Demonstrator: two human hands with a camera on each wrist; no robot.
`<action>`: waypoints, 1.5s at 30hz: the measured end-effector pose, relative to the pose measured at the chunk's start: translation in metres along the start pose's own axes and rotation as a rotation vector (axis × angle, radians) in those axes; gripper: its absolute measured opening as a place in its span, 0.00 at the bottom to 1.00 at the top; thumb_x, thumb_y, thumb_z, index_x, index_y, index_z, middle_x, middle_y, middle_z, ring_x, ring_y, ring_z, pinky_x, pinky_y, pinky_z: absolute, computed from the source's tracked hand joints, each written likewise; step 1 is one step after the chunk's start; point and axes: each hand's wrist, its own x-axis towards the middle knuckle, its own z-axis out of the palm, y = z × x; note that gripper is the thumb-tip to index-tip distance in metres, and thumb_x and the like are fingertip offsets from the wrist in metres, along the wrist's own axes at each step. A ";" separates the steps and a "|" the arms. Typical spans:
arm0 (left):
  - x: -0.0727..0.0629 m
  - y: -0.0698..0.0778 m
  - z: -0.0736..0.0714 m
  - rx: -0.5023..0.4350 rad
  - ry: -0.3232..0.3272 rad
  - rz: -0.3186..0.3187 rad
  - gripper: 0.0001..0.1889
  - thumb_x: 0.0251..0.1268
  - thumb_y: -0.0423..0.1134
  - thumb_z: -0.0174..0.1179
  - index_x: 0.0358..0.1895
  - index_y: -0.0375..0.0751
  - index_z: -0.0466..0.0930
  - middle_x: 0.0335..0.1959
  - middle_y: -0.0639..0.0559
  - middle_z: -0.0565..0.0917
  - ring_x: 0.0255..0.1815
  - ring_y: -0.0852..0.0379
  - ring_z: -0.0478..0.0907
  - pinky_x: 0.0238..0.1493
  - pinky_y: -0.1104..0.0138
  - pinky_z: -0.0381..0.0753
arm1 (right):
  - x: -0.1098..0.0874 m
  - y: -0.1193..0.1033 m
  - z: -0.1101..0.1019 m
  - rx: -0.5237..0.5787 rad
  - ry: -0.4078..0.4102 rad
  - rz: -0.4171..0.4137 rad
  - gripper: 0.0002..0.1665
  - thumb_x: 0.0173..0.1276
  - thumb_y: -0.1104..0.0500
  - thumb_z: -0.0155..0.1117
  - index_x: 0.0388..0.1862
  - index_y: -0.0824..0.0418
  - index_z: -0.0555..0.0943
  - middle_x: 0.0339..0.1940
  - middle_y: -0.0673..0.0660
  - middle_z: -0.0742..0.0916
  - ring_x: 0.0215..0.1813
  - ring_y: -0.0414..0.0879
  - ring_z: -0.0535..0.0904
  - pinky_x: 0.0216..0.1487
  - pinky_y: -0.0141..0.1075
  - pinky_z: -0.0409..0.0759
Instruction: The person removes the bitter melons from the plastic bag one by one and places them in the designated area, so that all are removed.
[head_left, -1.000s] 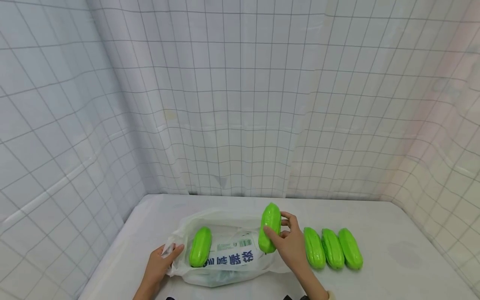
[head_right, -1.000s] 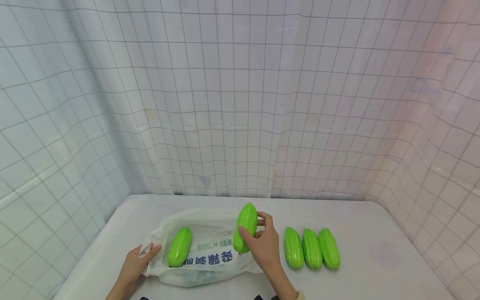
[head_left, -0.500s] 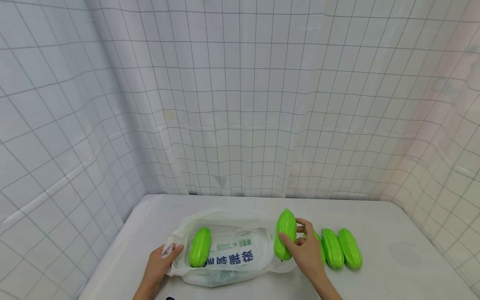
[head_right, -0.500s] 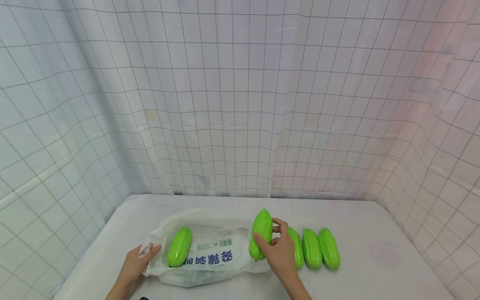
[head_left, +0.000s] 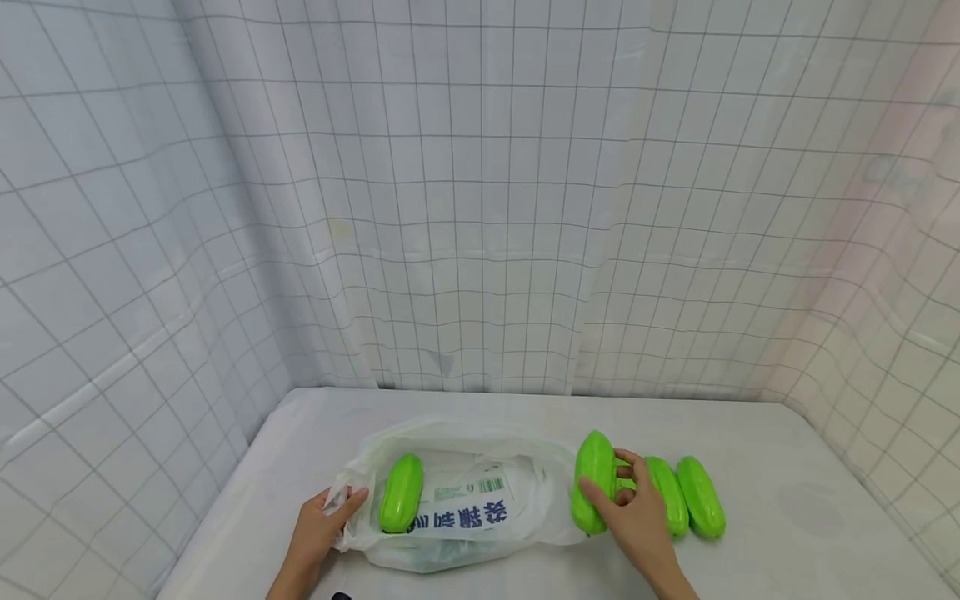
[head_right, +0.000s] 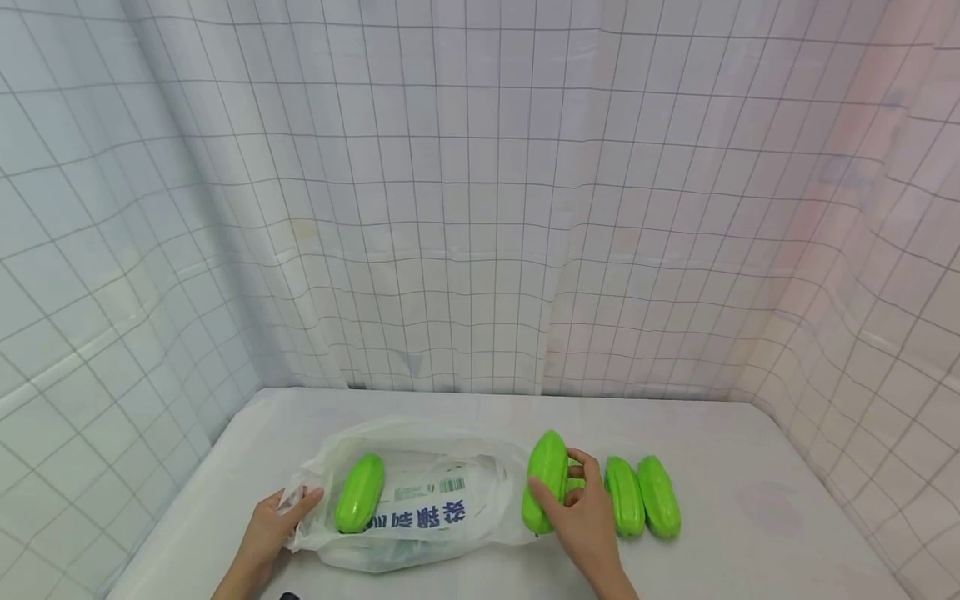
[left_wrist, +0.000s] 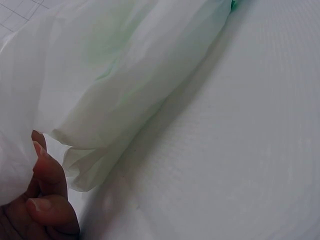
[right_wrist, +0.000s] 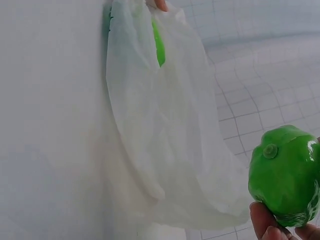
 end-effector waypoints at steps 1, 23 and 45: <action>0.000 0.000 0.000 0.002 0.000 0.001 0.23 0.56 0.54 0.66 0.38 0.35 0.77 0.29 0.51 0.76 0.29 0.57 0.71 0.30 0.67 0.72 | -0.001 0.002 -0.002 -0.011 0.003 0.003 0.43 0.55 0.39 0.71 0.64 0.53 0.63 0.48 0.58 0.72 0.25 0.40 0.68 0.24 0.32 0.69; 0.000 0.000 0.000 0.016 -0.003 0.008 0.24 0.57 0.55 0.66 0.39 0.34 0.77 0.30 0.50 0.77 0.31 0.56 0.71 0.32 0.67 0.72 | -0.017 0.037 -0.037 -0.206 0.035 0.074 0.46 0.57 0.37 0.68 0.65 0.60 0.63 0.49 0.63 0.74 0.29 0.45 0.67 0.26 0.33 0.68; 0.001 -0.001 0.001 -0.008 0.001 0.006 0.23 0.57 0.53 0.66 0.38 0.34 0.77 0.29 0.51 0.77 0.29 0.57 0.72 0.30 0.67 0.73 | -0.032 0.062 -0.048 -0.307 0.025 0.139 0.45 0.55 0.40 0.71 0.61 0.66 0.67 0.39 0.59 0.77 0.26 0.46 0.69 0.27 0.36 0.68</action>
